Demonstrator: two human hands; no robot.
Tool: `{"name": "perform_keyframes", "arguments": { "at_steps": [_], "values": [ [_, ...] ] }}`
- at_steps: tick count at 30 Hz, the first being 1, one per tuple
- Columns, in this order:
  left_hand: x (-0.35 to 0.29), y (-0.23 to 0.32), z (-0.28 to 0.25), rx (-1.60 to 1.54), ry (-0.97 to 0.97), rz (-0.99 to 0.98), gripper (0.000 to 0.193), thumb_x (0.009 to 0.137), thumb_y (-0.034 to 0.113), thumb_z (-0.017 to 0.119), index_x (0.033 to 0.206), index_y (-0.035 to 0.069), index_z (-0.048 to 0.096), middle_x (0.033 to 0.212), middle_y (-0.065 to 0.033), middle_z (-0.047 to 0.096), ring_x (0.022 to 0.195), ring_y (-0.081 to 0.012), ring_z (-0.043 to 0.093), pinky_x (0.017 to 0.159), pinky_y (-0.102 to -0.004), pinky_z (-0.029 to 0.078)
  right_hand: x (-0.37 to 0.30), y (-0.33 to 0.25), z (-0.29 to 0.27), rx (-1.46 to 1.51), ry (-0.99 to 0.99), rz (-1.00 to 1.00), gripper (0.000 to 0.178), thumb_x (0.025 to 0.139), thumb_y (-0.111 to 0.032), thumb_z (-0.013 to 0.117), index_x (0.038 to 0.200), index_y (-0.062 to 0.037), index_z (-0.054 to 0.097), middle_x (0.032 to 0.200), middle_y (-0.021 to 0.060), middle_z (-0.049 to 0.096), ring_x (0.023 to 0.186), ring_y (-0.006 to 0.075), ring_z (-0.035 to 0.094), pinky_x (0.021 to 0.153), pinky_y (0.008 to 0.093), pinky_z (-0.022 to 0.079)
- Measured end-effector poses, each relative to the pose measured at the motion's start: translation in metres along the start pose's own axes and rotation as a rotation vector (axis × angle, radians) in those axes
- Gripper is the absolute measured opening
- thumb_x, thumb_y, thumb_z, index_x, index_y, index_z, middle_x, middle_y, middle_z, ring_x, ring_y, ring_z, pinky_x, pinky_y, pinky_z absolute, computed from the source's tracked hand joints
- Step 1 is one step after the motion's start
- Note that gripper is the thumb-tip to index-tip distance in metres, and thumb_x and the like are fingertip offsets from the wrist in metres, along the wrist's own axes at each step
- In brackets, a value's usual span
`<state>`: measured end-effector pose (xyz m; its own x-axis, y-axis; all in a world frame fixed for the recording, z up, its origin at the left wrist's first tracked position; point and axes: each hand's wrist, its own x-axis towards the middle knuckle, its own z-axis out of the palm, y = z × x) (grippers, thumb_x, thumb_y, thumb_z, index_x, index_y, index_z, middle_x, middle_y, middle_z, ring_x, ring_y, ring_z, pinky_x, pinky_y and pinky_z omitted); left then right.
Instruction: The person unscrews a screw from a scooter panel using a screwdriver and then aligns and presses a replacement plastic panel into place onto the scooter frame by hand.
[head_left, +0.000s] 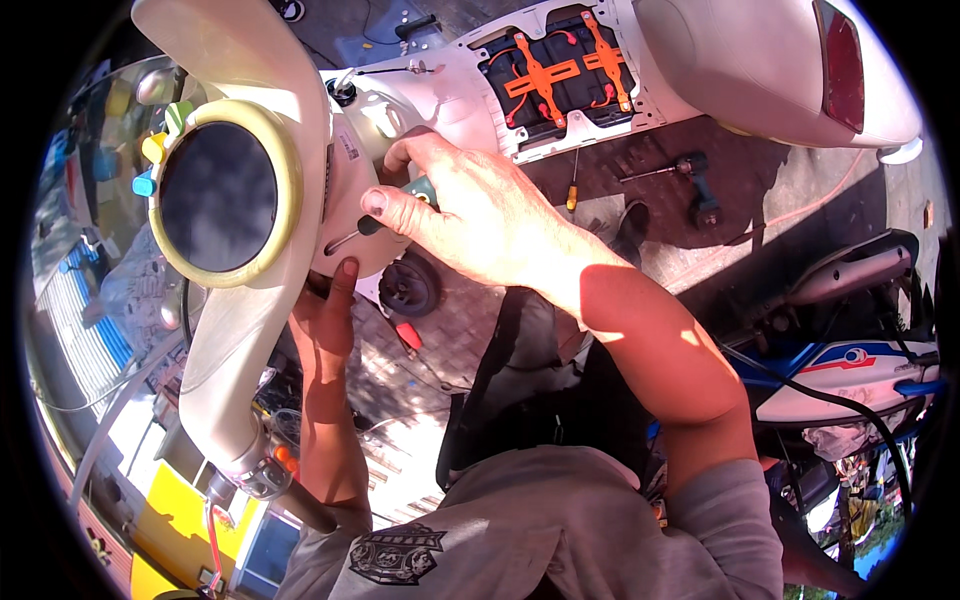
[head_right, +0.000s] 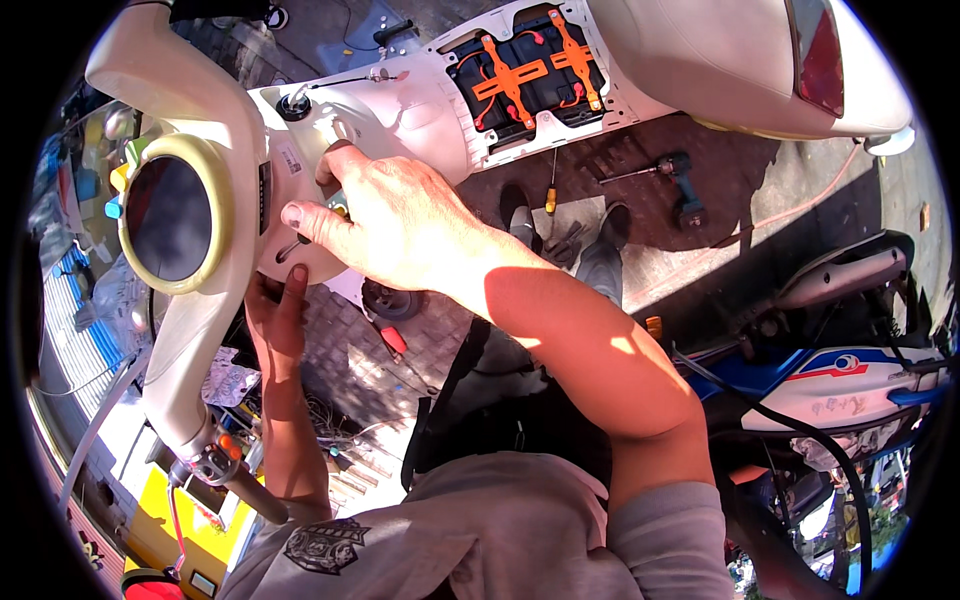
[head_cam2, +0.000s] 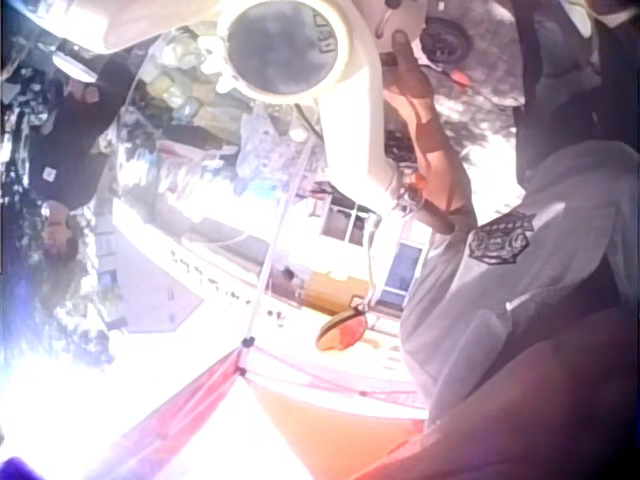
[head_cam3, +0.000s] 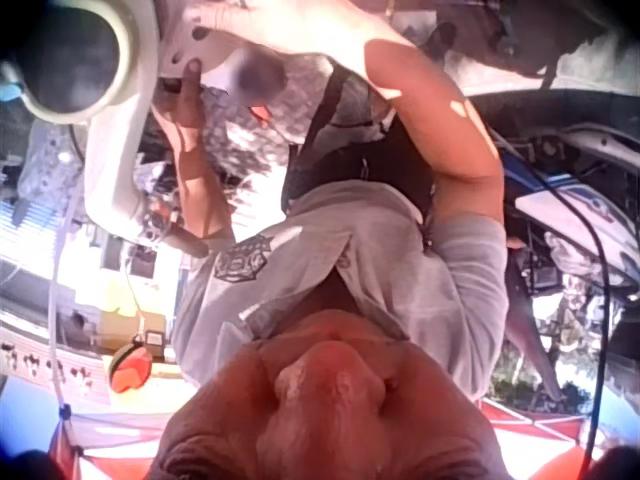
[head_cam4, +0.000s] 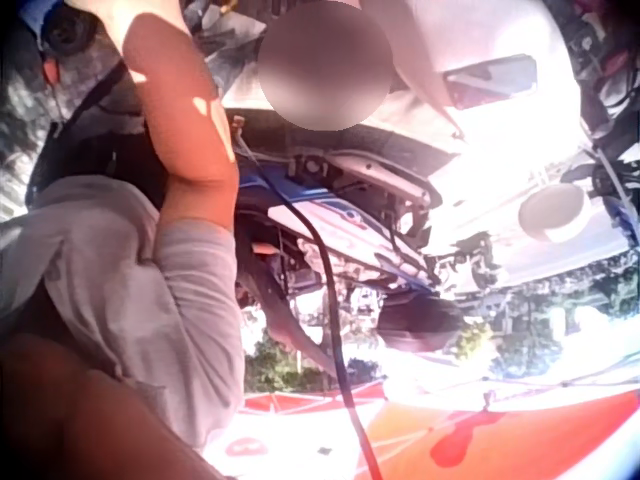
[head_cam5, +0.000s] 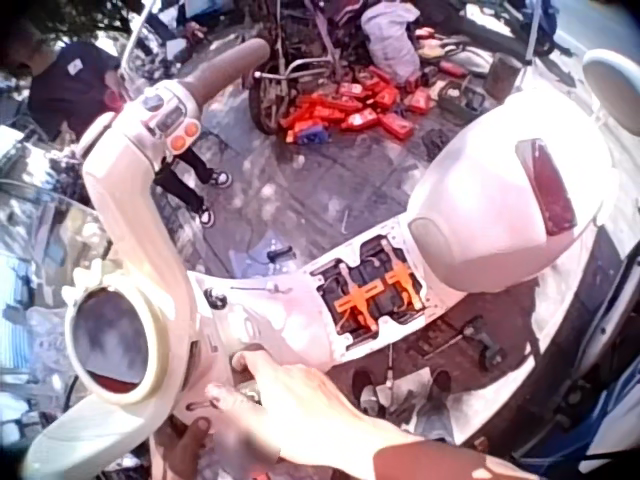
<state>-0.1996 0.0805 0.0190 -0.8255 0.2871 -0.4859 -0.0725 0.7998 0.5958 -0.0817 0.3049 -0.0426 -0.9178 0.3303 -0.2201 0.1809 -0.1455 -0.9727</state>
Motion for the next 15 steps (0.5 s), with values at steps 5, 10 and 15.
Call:
{"name": "perform_keyframes", "arguments": {
  "at_steps": [5, 10, 15],
  "values": [
    [0.000, 0.004, 0.000, 0.092, 0.013, -0.016, 0.051, 0.095, 0.014, 0.078, 0.138, -0.004, 0.055, 0.095, -0.0031, 0.064, 0.073, -0.0089, 0.052, 0.064, -0.0239, 0.041, 0.001, 0.009, 0.007, -0.212, 0.143, -0.244, 0.040, 0.091, -0.036, 0.073, 0.108, -0.0008, 0.064, 0.078, 0.0192, 0.069, 0.081, 0.0448, 0.070, 0.082, 0.0523, 0.057],
    [0.003, -0.004, -0.003, 0.039, -0.014, 0.034, 0.051, 0.096, 0.013, 0.077, 0.138, -0.004, 0.055, 0.098, -0.0027, 0.064, 0.073, -0.0084, 0.052, 0.063, -0.0242, 0.041, 0.005, -0.002, -0.002, -0.245, 0.016, 0.007, 0.046, 0.091, -0.036, 0.075, 0.112, 0.0032, 0.064, 0.095, 0.0229, 0.074, 0.091, 0.0434, 0.073, 0.085, 0.0497, 0.058],
    [0.001, 0.004, 0.000, -0.025, -0.033, 0.030, 0.052, 0.096, 0.012, 0.076, 0.140, -0.003, 0.054, 0.099, -0.0037, 0.066, 0.075, -0.0089, 0.054, 0.065, -0.0246, 0.043, 0.003, 0.008, -0.001, -0.220, 0.136, -0.340, 0.035, 0.092, -0.034, 0.073, 0.106, -0.0015, 0.067, 0.089, 0.0168, 0.070, 0.088, 0.0409, 0.071, 0.082, 0.0486, 0.057]
  ]
}}
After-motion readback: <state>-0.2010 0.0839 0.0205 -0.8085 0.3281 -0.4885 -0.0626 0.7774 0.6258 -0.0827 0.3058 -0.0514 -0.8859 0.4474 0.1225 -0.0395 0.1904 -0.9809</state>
